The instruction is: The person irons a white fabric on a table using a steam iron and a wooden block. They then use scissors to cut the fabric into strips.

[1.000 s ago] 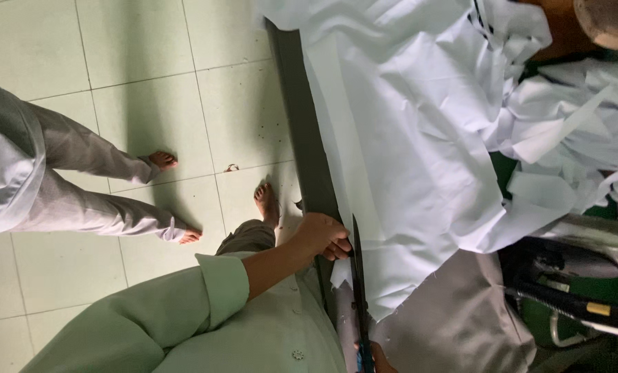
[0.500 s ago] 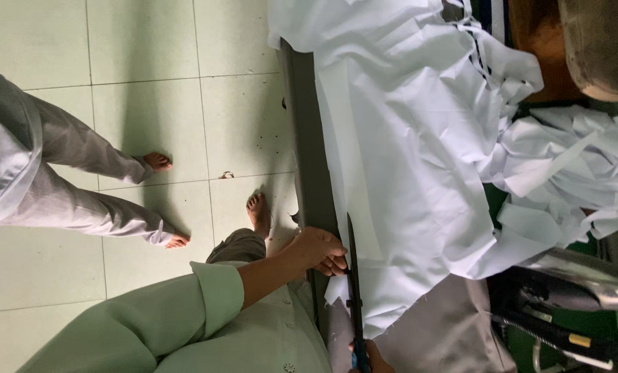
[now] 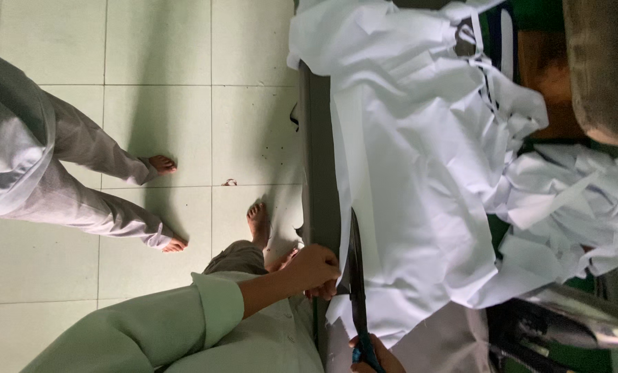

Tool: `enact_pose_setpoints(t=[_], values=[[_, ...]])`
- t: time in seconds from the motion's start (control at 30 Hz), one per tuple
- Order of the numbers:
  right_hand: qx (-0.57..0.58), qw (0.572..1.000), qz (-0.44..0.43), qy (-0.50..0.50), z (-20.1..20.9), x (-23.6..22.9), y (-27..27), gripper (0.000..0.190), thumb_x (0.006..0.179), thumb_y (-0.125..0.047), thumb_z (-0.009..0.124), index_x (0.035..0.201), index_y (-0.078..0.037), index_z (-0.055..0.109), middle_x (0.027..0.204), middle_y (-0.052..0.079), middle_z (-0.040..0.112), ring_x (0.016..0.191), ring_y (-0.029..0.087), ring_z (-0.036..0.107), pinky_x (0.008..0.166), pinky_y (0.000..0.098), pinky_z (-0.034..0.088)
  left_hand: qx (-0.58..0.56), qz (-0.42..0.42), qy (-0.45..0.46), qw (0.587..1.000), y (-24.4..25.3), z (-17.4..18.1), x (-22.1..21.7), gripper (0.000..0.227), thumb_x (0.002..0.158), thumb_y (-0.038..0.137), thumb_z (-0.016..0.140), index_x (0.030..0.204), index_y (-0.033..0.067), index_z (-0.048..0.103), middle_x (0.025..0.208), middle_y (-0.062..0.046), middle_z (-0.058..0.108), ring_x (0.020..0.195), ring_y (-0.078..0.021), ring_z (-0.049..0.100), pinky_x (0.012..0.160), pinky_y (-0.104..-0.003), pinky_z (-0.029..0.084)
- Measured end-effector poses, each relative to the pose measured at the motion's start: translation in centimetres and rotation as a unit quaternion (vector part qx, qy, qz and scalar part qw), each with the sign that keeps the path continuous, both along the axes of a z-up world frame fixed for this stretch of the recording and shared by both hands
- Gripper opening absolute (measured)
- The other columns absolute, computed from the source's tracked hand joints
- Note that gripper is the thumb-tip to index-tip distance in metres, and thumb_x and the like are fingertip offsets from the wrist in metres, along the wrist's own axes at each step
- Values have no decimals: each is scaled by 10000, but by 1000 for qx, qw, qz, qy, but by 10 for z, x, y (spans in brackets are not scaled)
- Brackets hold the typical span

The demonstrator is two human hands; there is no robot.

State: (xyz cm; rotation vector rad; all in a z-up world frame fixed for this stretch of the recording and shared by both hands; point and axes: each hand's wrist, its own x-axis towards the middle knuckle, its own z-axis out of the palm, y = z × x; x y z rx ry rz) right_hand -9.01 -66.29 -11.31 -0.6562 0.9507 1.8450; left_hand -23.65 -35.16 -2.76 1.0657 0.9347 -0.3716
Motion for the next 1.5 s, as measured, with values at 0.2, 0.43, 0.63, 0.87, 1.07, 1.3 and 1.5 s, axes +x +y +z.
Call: enact_pose_setpoints(t=[0.2,0.43,0.63,0.87,1.07,1.3,1.5], values=[[57,736,531,-416,83,9,97,610,864,-285,639,1463,-290,526,880,65,552,670,196,596,650,283,467,16,-37,-61,997,8,-3,-8,186,1005,192,618,881,60,661,754,-85,769,611,-156,729,456,-269,568],[72,792,454,-401,67,33,109,438,862,-84,651,1299,-118,645,852,94,575,597,201,549,593,281,390,25,-75,-54,995,16,-9,-5,114,954,154,632,905,65,684,717,-81,740,561,-157,692,492,-276,572],[-2,778,489,-393,101,30,165,567,893,-41,554,1434,-206,509,615,146,484,472,239,475,397,334,413,-9,-94,-54,994,10,-27,-1,90,936,141,587,899,69,626,726,-73,756,589,-160,724,505,-263,574],[8,783,502,-366,126,43,202,583,894,-43,514,1472,-122,506,662,198,541,492,280,543,438,349,443,-39,-109,-70,991,11,-35,-2,69,929,121,576,895,61,575,759,-87,759,603,-177,726,493,-266,536],[46,776,456,-434,145,44,240,387,848,-36,579,1234,-34,608,599,112,406,452,212,402,389,320,325,-36,-139,-85,986,8,-50,1,103,951,137,566,873,71,553,760,-67,755,588,-162,715,466,-264,521],[91,793,461,-387,140,67,258,555,908,-178,635,1453,-122,550,695,171,515,598,278,521,543,373,460,-59,-139,-78,985,13,-48,2,31,857,97,529,836,101,507,742,-64,747,606,-152,717,452,-232,466],[78,778,454,-428,155,66,293,339,867,-74,618,1205,-61,601,648,86,403,502,210,420,409,322,317,-67,-142,-85,984,24,-30,1,108,904,114,611,803,85,587,744,-39,748,585,-133,707,486,-231,488]])
